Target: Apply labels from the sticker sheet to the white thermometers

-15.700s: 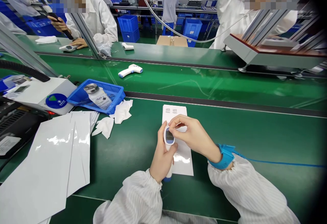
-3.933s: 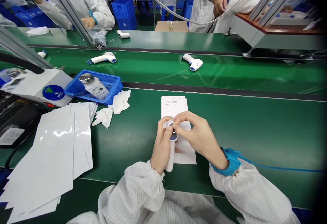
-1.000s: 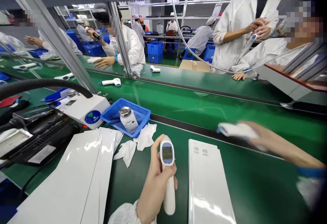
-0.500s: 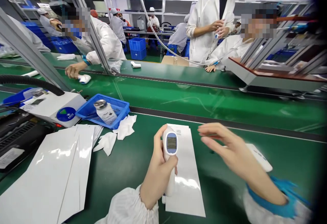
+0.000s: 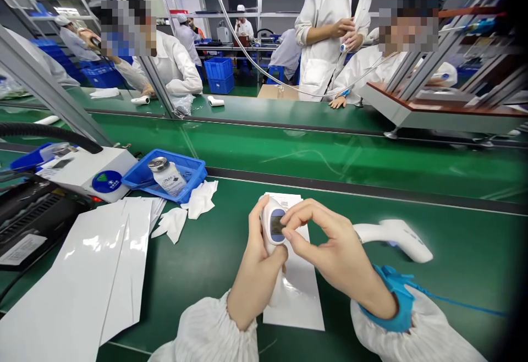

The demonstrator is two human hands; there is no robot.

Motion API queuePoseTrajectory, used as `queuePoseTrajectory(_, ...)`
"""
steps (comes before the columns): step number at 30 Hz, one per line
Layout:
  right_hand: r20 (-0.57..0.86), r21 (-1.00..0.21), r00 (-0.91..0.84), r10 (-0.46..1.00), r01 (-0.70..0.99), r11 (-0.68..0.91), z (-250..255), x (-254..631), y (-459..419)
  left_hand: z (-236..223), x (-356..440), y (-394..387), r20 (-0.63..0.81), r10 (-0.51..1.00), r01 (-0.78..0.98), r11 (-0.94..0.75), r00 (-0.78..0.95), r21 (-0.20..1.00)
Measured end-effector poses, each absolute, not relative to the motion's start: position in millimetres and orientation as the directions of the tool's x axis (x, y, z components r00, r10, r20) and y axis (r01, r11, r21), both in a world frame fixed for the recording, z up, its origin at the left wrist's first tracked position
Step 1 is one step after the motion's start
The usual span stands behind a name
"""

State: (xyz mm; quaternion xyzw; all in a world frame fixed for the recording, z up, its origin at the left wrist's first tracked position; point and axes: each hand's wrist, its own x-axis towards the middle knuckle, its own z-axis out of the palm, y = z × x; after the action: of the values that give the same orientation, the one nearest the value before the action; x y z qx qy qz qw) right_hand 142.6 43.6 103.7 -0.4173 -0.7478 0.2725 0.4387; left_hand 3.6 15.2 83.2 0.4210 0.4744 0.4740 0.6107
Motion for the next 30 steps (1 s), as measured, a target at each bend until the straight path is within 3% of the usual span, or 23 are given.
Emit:
queuePoseTrajectory(3,0.416,-0.763,-0.21,0.885,0.448,0.465,104.3,139.9,39.9,92.2,2.9,15.2,-0.286,0.947,-0.235,0.314,0.148,0.92)
queuePoseTrajectory(8,0.197,-0.949,-0.231,0.953,0.198,0.244,112.9,141.0,40.3,95.8,0.4,16.0,-0.343,0.922,-0.274,0.381,0.178,0.883)
queuePoseTrajectory(11,0.122,-0.968,-0.256,0.959,0.183,0.172,115.7,140.9,40.8,95.0,-0.2,15.7,-0.335,0.919,-0.305,0.387,0.208,0.87)
queuePoseTrajectory(18,0.25,-0.906,-0.191,0.949,0.3,0.299,111.2,140.2,42.0,98.7,1.4,13.2,-0.331,0.916,-0.326,0.392,0.229,0.86)
queuePoseTrajectory(30,0.282,-0.893,-0.162,0.946,0.316,0.32,115.3,141.4,39.2,100.9,1.3,10.7,-0.336,0.907,-0.313,0.405,0.253,0.859)
